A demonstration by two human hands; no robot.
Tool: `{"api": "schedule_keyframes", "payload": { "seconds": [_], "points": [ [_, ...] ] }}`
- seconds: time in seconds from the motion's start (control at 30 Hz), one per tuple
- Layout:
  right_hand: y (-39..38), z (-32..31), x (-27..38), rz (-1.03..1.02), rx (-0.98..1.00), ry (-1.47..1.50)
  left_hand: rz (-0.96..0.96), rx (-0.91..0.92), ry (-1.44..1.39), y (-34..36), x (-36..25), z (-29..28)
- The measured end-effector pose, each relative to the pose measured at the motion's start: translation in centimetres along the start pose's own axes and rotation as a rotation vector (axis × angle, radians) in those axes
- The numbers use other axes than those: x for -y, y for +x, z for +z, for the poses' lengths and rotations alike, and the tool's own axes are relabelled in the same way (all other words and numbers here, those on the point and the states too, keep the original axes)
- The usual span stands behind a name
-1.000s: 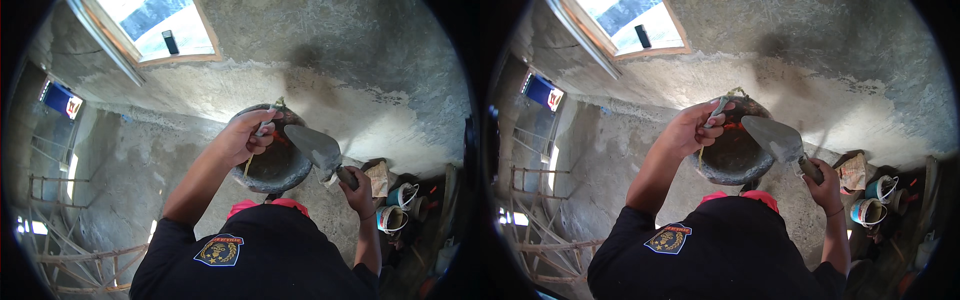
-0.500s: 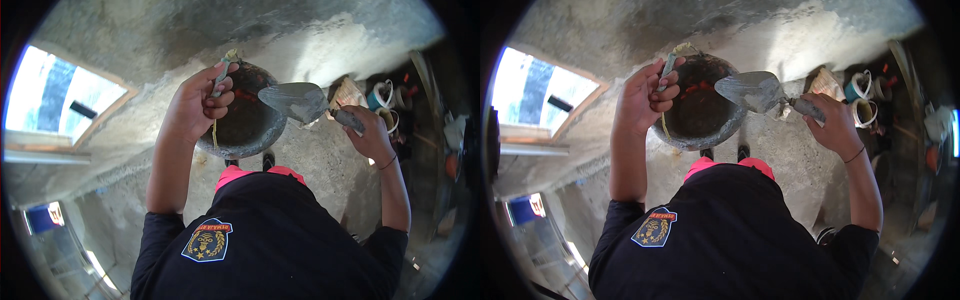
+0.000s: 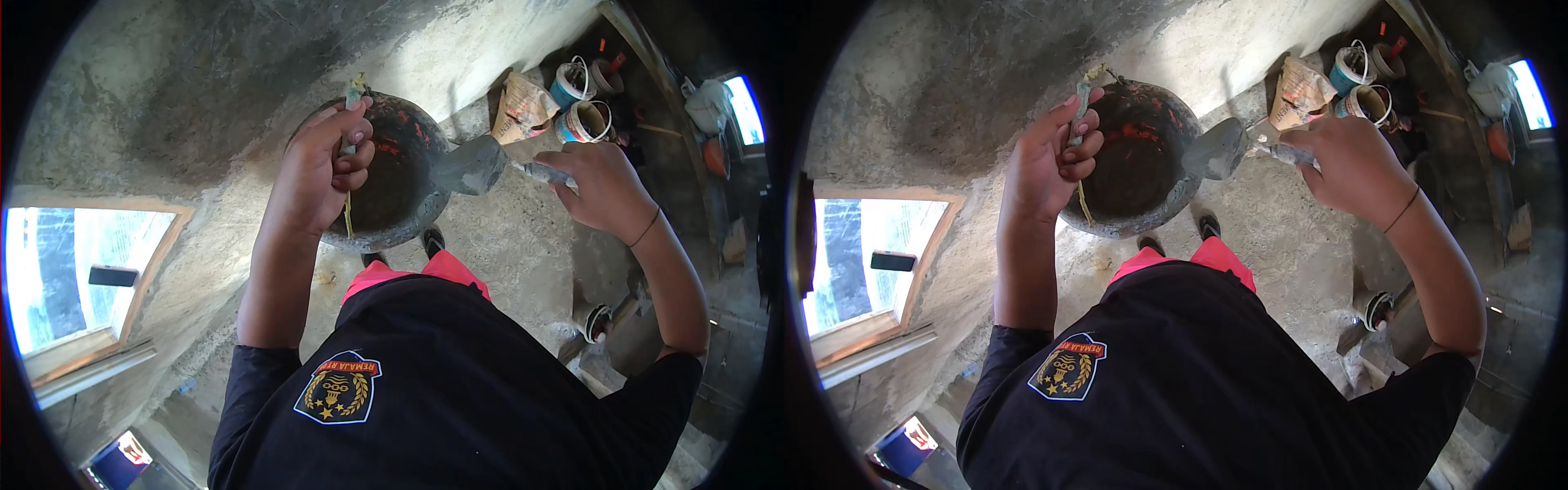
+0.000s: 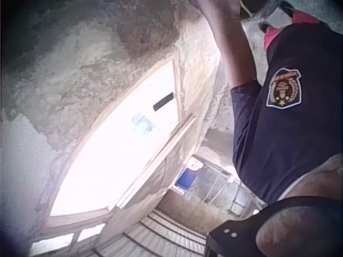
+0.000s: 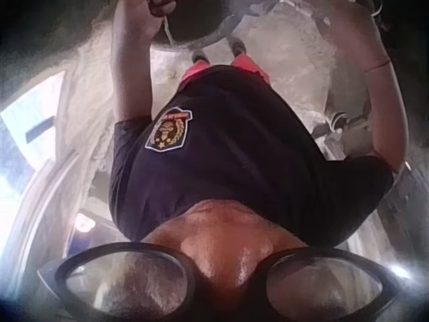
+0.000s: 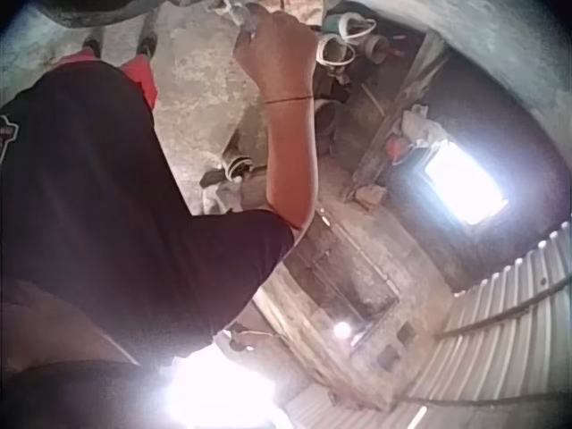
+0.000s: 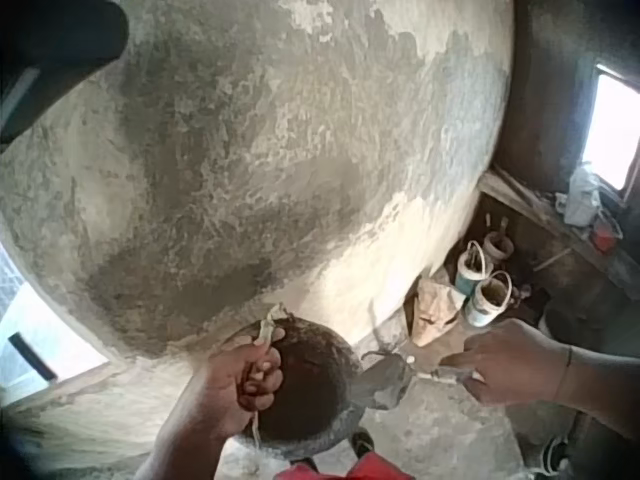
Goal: The person smooths cement onto a wall using a trowel while holding a small tube.
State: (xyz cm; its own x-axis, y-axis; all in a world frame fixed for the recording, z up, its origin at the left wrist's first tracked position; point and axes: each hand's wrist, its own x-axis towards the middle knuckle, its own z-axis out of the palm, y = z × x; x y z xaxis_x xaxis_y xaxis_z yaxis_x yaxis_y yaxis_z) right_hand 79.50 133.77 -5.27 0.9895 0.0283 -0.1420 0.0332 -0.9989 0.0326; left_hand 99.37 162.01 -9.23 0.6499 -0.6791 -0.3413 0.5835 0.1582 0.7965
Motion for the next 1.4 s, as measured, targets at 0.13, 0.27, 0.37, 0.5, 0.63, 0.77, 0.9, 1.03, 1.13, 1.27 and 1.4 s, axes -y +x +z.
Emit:
{"api": "schedule_keyframes", "payload": {
  "seconds": [0.13,0.27,0.37,0.5,0.63,0.77,0.9,1.03,1.13,1.27,1.4],
  "points": [
    [0.6,0.1,1.1,0.053,0.075,-0.075,0.017,0.059,-0.045,0.9,0.3,-1.0],
    [1.0,1.0,0.7,0.029,0.143,-0.063,0.068,0.03,-0.029,1.2,0.5,-0.4],
    [1.1,1.8,0.0,0.044,0.168,-0.059,0.089,-0.001,-0.014,1.4,0.5,0.4],
    [1.1,2.0,-1.0,0.014,0.125,0.032,0.098,0.034,0.026,2.1,0.3,1.1],
    [1.9,1.7,-2.8,0.016,0.252,0.05,0.09,0.063,0.01,3.3,0.4,2.1],
    [2.3,1.8,-4.8,-0.041,0.271,0.101,0.057,0.058,-0.009,4.2,1.0,3.4],
    [3.0,2.0,-6.4,-0.137,0.267,0.107,0.03,0.017,-0.059,5.0,1.3,4.2],
    [3.2,2.0,-7.4,-0.119,0.323,0.114,0.035,0.001,-0.051,5.6,2.0,4.8],
    [3.2,2.3,-7.9,-0.15,0.321,0.123,0.033,0.007,-0.033,5.6,2.5,4.8],
    [4.0,2.8,-8.4,-0.226,0.32,0.067,0.058,-0.002,-0.065,5.7,2.8,5.0],
    [4.8,3.3,-8.3,-0.251,0.351,0.063,0.079,-0.055,-0.067,5.4,3.1,5.1]
  ]
}}
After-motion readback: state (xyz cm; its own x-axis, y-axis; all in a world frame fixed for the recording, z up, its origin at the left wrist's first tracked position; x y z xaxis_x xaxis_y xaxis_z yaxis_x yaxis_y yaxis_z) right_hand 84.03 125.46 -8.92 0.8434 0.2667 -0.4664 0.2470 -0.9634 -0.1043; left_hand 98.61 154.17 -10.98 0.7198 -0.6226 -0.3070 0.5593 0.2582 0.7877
